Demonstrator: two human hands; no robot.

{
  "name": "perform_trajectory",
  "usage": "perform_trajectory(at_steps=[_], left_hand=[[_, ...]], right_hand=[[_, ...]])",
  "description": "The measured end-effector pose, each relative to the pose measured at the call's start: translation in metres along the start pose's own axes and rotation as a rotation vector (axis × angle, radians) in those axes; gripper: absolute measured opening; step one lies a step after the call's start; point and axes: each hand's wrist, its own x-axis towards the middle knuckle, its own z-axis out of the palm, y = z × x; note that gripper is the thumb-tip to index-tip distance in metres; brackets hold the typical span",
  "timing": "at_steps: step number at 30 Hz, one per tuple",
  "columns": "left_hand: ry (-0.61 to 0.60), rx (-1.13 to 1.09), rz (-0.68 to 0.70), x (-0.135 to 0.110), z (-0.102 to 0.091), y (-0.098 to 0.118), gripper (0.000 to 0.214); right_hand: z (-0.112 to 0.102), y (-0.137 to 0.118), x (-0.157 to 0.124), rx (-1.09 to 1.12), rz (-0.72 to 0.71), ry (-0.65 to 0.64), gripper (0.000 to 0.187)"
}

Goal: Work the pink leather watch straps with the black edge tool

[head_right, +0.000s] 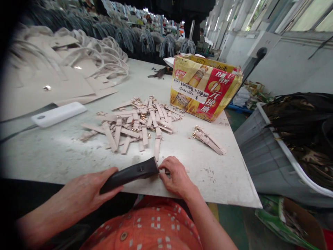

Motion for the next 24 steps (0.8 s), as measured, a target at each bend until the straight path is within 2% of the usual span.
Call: perform_trajectory(at_steps=[4, 6, 9, 13, 17, 24], left_hand=[[-0.021, -0.005, -0.057, -0.011, 0.003, -0.022, 0.047], [-0.036, 0.018, -0.06, -0.015, 0.005, -0.025, 0.049], [-0.049, 0.058, -0.035, -0.014, 0.006, -0.016, 0.048], [-0.002, -0.002, 0.024, -0.006, 0.01, 0.003, 0.044], [0.04, -0.035, 0.054, 0.001, 0.009, 0.009, 0.041], [0.028, -0.017, -0.047, -0.007, 0.006, -0.018, 0.05]], right_hand=[[0.002, 0.002, -0.001, 0.005, -0.011, 0.024, 0.025], [0.003, 0.003, -0.001, 0.001, -0.011, 0.028, 0.025], [0.002, 0.002, -0.001, -0.016, -0.001, 0.022, 0.024], [0.0, -0.001, 0.0, -0.022, 0.019, 0.003, 0.023], [-0.001, -0.003, 0.001, -0.031, 0.038, -0.008, 0.027], [0.001, -0.002, 0.001, -0.022, 0.015, 0.018, 0.024]])
